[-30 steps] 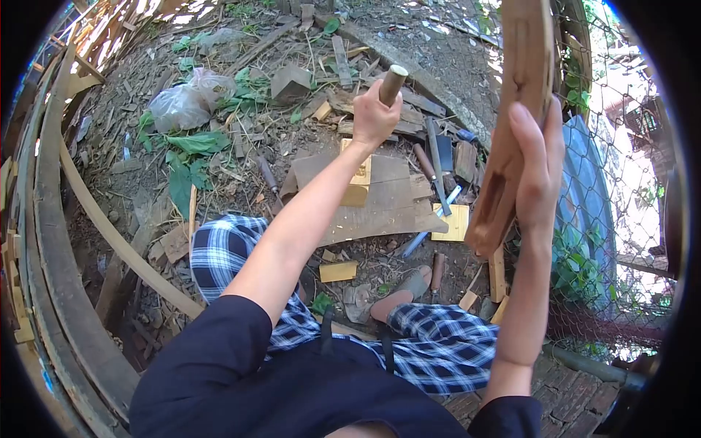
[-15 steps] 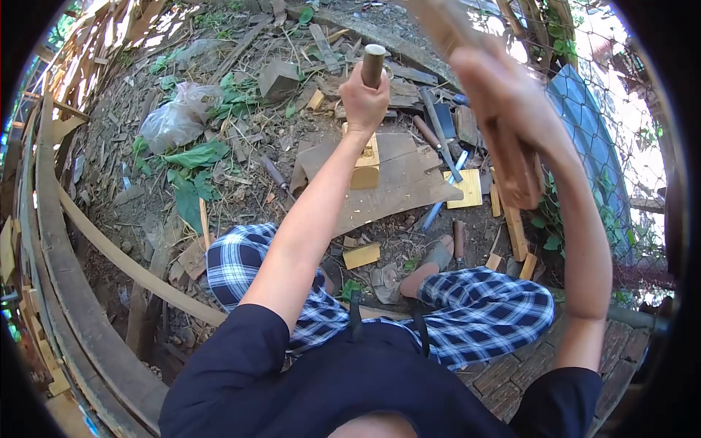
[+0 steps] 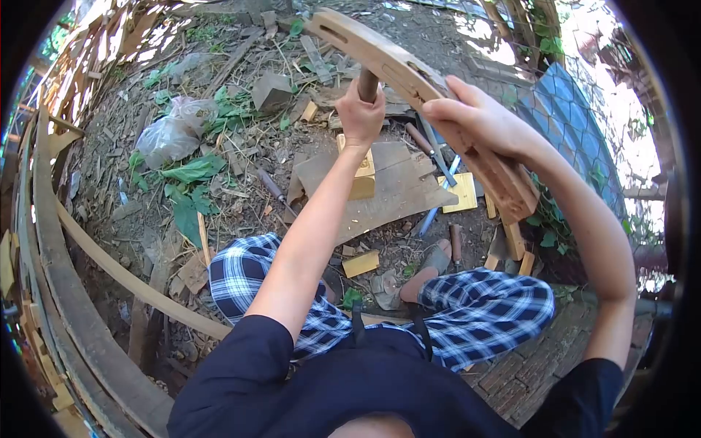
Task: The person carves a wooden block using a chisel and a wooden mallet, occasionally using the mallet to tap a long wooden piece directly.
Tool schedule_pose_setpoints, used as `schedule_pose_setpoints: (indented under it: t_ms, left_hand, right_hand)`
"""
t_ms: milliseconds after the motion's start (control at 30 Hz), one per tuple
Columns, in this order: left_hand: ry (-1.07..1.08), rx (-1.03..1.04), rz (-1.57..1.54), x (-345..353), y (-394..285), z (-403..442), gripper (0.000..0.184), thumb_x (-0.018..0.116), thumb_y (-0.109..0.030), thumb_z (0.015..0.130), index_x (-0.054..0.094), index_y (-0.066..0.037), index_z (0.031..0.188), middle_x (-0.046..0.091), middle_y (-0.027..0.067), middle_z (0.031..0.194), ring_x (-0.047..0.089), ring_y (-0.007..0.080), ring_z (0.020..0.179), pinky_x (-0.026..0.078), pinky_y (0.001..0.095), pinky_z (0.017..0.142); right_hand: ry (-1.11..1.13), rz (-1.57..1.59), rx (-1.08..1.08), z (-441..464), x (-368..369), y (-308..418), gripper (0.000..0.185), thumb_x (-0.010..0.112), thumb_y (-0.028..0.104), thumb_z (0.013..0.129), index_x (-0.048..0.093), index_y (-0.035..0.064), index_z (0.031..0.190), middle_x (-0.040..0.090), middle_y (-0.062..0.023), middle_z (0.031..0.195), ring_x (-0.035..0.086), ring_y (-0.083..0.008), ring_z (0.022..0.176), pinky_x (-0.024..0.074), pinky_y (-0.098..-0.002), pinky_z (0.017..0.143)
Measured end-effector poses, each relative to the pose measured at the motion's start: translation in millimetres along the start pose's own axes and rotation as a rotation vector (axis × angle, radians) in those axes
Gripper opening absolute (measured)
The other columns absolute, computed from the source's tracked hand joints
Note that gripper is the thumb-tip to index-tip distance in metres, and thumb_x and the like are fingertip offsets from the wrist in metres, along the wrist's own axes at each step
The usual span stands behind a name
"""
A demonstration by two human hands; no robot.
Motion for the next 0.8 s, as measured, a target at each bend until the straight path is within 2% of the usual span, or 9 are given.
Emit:
schedule_pose_setpoints:
  t_ms: [67,100,233,333,400,500,733,767,800]
  left_hand:
    - [0.035,-0.008,-0.001,1.8,1.9,1.7,0.013,0.067,-0.011,0.081,0.06,-0.001,0.083,0.062,0.0178,0.067,0.066,0.0347,0.063,0.05,0.0386,0.059]
    - [0.021,0.001,0.012,-2.1,-1.4,3.9,0.013,0.067,-0.011,0.081,0.06,-0.001,0.083,0.063,0.0174,0.067,0.066,0.0344,0.063,0.05,0.0388,0.06]
    - [-0.039,-0.029,0.029,-4.8,11.4,4.3,0.018,0.07,-0.014,0.084,0.061,0.001,0.082,0.065,0.0134,0.067,0.064,0.0223,0.06,0.049,0.035,0.06]
    - [-0.032,-0.05,0.039,-5.6,13.0,5.7,0.014,0.068,-0.013,0.082,0.06,-0.002,0.085,0.065,0.0168,0.069,0.068,0.0329,0.064,0.051,0.0382,0.062]
    - [-0.02,-0.036,0.035,-5.7,9.3,3.3,0.014,0.068,-0.013,0.082,0.06,-0.002,0.085,0.065,0.0167,0.069,0.068,0.0328,0.065,0.051,0.0379,0.063]
    - [-0.022,-0.027,0.038,-5.2,8.1,1.5,0.014,0.068,-0.013,0.083,0.06,-0.002,0.085,0.065,0.0164,0.069,0.068,0.0317,0.065,0.051,0.0375,0.063]
    - [-0.052,-0.036,0.015,-6.2,7.9,-0.1,0.016,0.069,-0.013,0.083,0.06,0.0,0.082,0.063,0.0103,0.065,0.062,0.019,0.058,0.048,0.0335,0.06]
    - [-0.056,-0.028,0.027,-5.9,7.6,-0.2,0.016,0.069,-0.014,0.083,0.06,0.0,0.082,0.063,0.0104,0.065,0.062,0.0189,0.059,0.048,0.0334,0.06]
    - [-0.057,-0.018,0.043,-7.0,7.1,-0.2,0.016,0.069,-0.014,0.084,0.06,0.0,0.081,0.063,0.0106,0.065,0.062,0.0188,0.059,0.048,0.0333,0.06]
  right_hand:
    - [0.307,0.203,0.169,-1.5,-17.4,6.1,0.069,0.056,0.052,0.085,0.055,-0.0047,0.123,0.063,-0.0221,0.116,0.062,-0.0288,0.107,0.0489,-0.0396,0.089]
    - [0.204,0.204,0.168,-6.0,-30.1,18.3,0.059,0.056,0.048,0.085,0.06,-0.0019,0.116,0.066,-0.0175,0.099,0.065,-0.0241,0.087,0.0518,-0.0363,0.073]
    - [-0.091,0.473,0.019,-4.5,-88.2,55.9,0.051,0.053,0.045,0.092,0.053,0.0014,0.119,0.058,-0.0117,0.095,0.059,-0.017,0.077,0.0489,-0.0329,0.067]
    - [-0.424,0.534,-0.166,-2.9,-82.3,52.6,0.048,0.053,0.044,0.092,0.055,0.0015,0.114,0.057,-0.0098,0.087,0.057,-0.0172,0.069,0.0462,-0.0318,0.062]
    - [0.165,-0.069,0.131,3.4,-14.3,13.2,0.053,0.053,0.053,0.089,0.058,0.0069,0.115,0.059,-0.0083,0.087,0.057,-0.0155,0.067,0.0485,-0.0268,0.057]
    - [0.258,0.195,0.106,6.9,-9.9,13.2,0.054,0.052,0.053,0.089,0.059,0.006,0.114,0.062,-0.0105,0.093,0.061,-0.0182,0.072,0.05,-0.0279,0.059]
    - [-0.306,0.446,-0.029,17.6,-83.9,42.1,0.047,0.049,0.044,0.094,0.05,-0.0002,0.109,0.056,-0.0109,0.086,0.058,-0.0181,0.071,0.0488,-0.0322,0.064]
    - [-0.205,-0.259,-0.123,49.1,-36.9,-76.6,0.056,0.057,0.053,0.087,0.058,0.0058,0.117,0.06,-0.0106,0.089,0.059,-0.0161,0.069,0.05,-0.031,0.057]
    - [-0.011,-0.022,-0.138,20.1,-28.6,17.5,0.053,0.055,0.052,0.088,0.058,0.0042,0.111,0.058,-0.0098,0.084,0.059,-0.015,0.073,0.051,-0.0298,0.063]
Point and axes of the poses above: each hand's wrist, its own z-axis towards the middle knuckle, its own x-axis out of the palm, y = z × x, the point moved 6 cm from there along z, towards the middle knuckle
